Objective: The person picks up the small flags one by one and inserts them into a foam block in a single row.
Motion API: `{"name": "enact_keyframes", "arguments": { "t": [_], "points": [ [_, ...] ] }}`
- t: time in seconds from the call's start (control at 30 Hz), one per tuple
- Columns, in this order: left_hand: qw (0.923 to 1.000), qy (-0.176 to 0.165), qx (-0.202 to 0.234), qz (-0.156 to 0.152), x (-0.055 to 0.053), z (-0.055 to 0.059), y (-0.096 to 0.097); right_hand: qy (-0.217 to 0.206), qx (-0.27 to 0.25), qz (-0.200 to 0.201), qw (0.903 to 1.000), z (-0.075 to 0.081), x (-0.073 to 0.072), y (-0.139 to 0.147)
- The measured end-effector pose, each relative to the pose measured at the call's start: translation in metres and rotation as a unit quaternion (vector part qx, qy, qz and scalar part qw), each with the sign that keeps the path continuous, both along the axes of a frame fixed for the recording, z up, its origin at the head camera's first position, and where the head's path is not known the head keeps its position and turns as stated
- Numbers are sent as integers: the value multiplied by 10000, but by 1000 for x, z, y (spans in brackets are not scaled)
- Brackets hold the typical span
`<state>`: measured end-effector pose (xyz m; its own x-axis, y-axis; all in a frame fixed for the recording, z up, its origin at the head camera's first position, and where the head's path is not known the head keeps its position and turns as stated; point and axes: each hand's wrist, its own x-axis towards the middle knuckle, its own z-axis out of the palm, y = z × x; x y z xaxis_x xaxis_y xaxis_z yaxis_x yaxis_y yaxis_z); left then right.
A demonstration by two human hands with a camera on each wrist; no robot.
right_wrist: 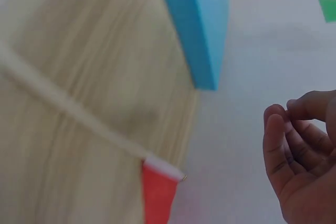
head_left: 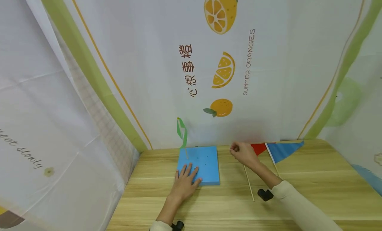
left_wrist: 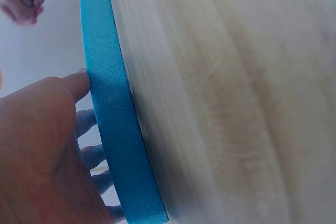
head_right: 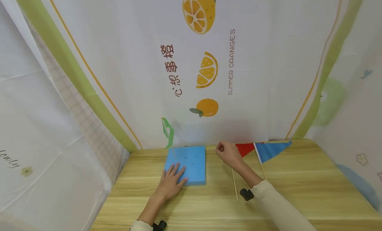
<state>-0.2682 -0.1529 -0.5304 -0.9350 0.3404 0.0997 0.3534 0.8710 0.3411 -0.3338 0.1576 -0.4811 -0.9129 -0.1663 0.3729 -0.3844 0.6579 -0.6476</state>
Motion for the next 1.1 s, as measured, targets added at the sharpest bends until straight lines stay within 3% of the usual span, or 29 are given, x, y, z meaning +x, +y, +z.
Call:
{"name": "enact_keyframes", "arguments": {
  "t": [0.27, 0.53, 0.9, 1.1],
  "points": [
    [10000, 84, -34, -15, -2, -1, -2, -516, 491, -344, 9969, -18, 13, 36],
    [10000, 79, 9, -51, -4, -3, -2, -1368, 807, -449, 9863, -40, 23, 52],
    [10000, 30, -9, -40, -4, -5, -3, -1370, 517, -248, 9889, -64, 22, 54],
    [10000, -33, -68, -13, -5, -5, -3, -1612, 511, -503, 9843, -56, 27, 47]
  ]
}}
